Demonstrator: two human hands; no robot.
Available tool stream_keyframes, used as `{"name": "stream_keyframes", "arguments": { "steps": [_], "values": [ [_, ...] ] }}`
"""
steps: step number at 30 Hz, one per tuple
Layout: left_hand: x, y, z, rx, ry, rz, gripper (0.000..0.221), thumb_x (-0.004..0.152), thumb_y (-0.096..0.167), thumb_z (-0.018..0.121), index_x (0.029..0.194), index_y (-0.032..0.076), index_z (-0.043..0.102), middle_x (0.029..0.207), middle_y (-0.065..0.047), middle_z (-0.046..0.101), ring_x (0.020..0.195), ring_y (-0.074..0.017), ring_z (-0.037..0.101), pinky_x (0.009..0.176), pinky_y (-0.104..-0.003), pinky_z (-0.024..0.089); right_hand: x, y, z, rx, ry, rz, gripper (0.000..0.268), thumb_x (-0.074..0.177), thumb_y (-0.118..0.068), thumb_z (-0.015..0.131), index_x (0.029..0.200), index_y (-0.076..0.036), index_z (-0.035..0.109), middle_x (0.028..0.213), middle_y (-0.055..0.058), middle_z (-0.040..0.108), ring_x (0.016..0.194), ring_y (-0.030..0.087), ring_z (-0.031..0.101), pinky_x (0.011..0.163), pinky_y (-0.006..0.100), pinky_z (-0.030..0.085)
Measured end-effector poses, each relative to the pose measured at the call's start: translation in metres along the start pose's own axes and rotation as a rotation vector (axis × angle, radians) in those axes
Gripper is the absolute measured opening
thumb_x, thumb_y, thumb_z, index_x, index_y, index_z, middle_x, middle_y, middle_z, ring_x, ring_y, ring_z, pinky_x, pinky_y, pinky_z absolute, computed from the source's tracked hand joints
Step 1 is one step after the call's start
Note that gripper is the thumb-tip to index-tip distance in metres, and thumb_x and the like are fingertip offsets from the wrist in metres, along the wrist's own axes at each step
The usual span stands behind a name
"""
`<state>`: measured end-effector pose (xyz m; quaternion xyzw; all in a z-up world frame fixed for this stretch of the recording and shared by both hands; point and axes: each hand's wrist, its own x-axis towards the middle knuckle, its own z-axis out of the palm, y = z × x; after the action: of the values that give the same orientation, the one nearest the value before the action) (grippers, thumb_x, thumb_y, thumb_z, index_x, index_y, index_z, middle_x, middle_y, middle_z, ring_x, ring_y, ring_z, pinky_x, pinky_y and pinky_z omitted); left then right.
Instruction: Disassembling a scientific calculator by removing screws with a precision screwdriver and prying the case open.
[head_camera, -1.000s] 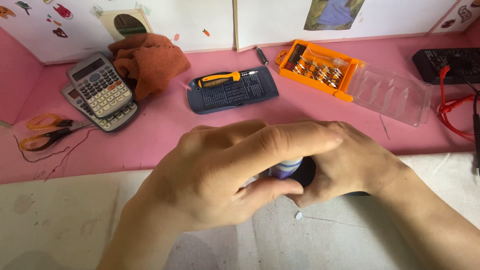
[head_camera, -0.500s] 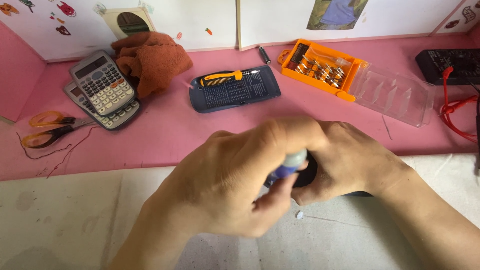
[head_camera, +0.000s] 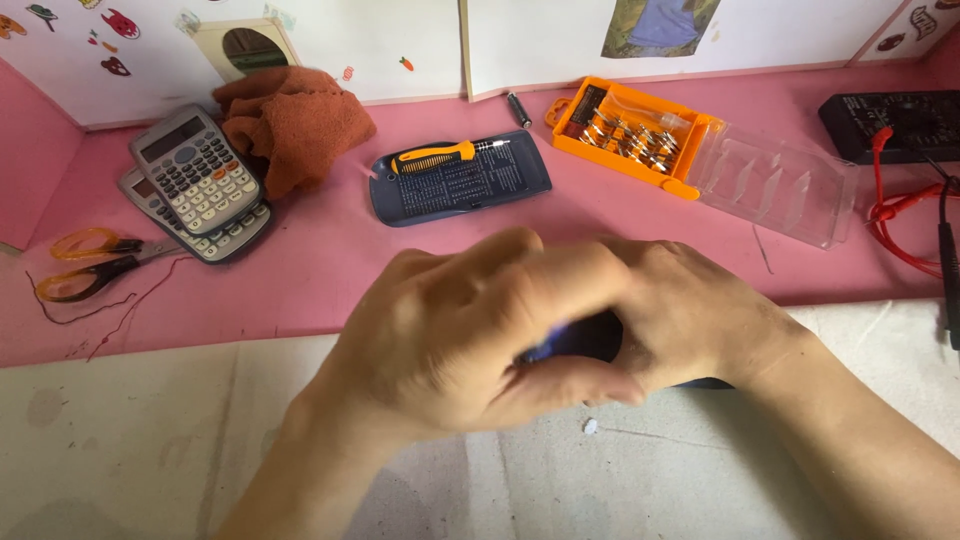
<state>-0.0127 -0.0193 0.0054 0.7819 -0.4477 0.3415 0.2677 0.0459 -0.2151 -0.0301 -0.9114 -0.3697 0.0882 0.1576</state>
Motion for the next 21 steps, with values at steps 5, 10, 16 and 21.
{"name": "stream_keyframes", "arguments": {
  "steps": [5,10,16,21],
  "values": [
    [0.005,0.005,-0.01,-0.216,-0.049,-0.089,0.03,0.086,0.006,0.044,0.115,-0.004,0.042,0.117,-0.014,0.054,0.107,-0.0282,0.062,0.089,-0.035,0.056,0.002,-0.014,-0.007,-0.085,0.004,-0.038,0.057,0.043,-0.044,0.072,0.091,-0.019,0.054,0.073,0.004,0.06,0.061,0.027,0.058,0.051,0.037,0.046],
    [0.007,0.009,-0.009,-0.245,-0.096,-0.153,0.038,0.085,-0.004,0.052,0.121,0.003,0.04,0.121,-0.008,0.055,0.117,-0.0235,0.06,0.096,-0.03,0.056,0.002,-0.017,-0.01,0.035,-0.048,-0.032,0.034,0.045,-0.035,0.072,0.078,-0.031,0.062,0.066,-0.01,0.062,0.058,0.012,0.055,0.049,0.029,0.044],
    [-0.001,0.002,-0.001,0.029,-0.024,-0.15,0.049,0.084,0.025,0.081,0.119,0.015,0.049,0.113,0.009,0.062,0.096,-0.0053,0.067,0.076,-0.021,0.057,0.003,-0.007,-0.003,-0.025,0.015,-0.103,0.042,0.042,-0.041,0.074,0.074,-0.02,0.059,0.069,-0.001,0.062,0.062,0.02,0.056,0.054,0.033,0.044],
    [-0.001,0.003,0.003,0.191,0.125,0.01,0.048,0.083,0.04,0.078,0.107,0.008,0.052,0.095,0.005,0.064,0.066,-0.004,0.057,0.057,-0.021,0.047,0.001,-0.006,-0.003,-0.132,-0.056,0.073,0.061,0.047,-0.062,0.076,0.085,-0.019,0.055,0.068,0.001,0.061,0.057,0.025,0.061,0.051,0.041,0.048]
  ]
}}
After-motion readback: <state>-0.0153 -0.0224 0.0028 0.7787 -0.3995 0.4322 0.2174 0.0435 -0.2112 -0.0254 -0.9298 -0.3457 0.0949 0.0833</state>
